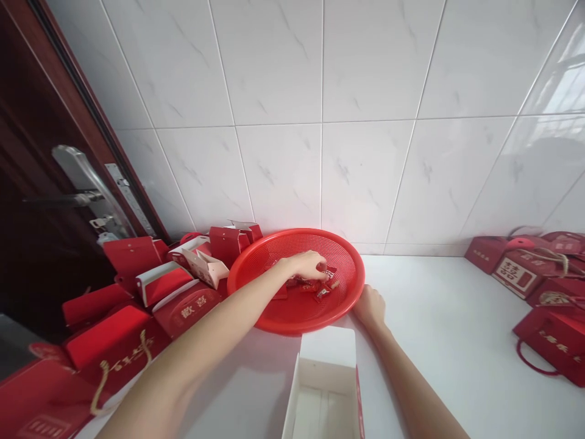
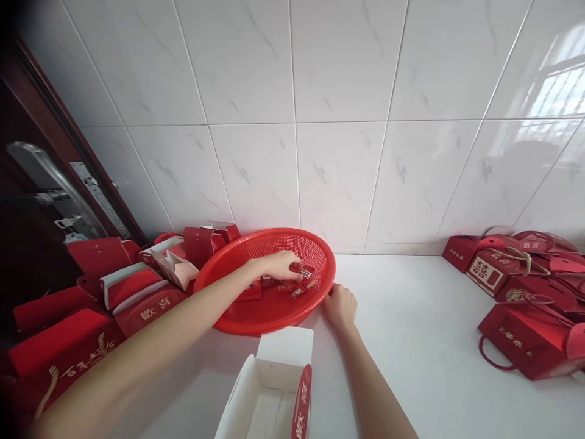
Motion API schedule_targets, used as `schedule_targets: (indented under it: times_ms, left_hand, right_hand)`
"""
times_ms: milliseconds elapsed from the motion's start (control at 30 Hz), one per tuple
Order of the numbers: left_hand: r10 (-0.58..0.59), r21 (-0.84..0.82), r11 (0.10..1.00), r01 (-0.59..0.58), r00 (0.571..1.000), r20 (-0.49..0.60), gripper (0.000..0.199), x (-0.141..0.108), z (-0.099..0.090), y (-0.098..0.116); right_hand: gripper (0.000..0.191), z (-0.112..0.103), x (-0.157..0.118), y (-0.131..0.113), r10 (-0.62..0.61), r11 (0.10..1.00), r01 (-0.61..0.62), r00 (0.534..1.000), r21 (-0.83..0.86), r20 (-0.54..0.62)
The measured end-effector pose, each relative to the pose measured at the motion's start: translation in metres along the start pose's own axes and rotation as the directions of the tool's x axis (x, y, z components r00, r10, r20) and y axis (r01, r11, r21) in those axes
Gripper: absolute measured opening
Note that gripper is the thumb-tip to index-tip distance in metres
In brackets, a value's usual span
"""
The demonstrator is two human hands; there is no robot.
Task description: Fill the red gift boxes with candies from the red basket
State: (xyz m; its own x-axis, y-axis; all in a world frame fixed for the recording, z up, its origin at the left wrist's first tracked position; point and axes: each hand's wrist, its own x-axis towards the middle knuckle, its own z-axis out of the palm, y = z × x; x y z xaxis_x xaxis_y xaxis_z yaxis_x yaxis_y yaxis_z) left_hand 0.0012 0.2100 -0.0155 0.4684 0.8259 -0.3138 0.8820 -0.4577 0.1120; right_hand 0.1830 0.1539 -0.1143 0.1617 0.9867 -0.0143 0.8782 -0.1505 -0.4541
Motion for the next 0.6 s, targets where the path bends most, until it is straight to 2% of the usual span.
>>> schedule_targets:
  times_ms: [133, 200, 267, 467, 533, 600]
  left_hand:
    - [0.073, 0.032, 0.997, -0.074, 0.997, 0.033, 0.048, -0.004, 0.001, 0.016]
    - [0.082, 0.068, 0.994, -0.087, 0.994, 0.071, 0.038, -0.005, 0.001, 0.022]
    - [0.038, 0.116, 0.992, -0.049, 0.995, 0.095, 0.03, -0.005, 0.0, 0.022]
    - [-0.193, 0.221, 0.96, 0.172, 0.978, 0.077, 0.025, -0.005, -0.011, -0.006]
    - [-0.197, 0.204, 0.962, 0.179, 0.978, 0.068, 0.027, -0.005, -0.012, -0.014]
    - [-0.15, 0.167, 0.976, 0.139, 0.987, 0.056, 0.029, -0.003, -0.01, -0.017]
  right_hand:
    - [0.025, 0.0, 0.0, 0.001, 0.0, 1.0, 0.0, 1.0, 0.016, -0.001]
    - [0.025, -0.001, 0.0, 0.001, 0.0, 1.0, 0.0, 1.0, 0.023, -0.002]
    - [0.025, -0.002, -0.001, 0.0, 0.0, 1.0, 0.0, 1.0, 0.03, -0.004]
    - [0.025, -0.005, -0.003, -0.002, 0.006, 0.999, -0.006, 1.0, 0.05, -0.007]
    - [0.024, -0.005, -0.003, -0.002, 0.006, 0.998, -0.005, 1.0, 0.059, -0.008]
    - [0.024, -0.005, -0.003, -0.002, 0.006, 0.998, -0.006, 1.0, 0.068, -0.009]
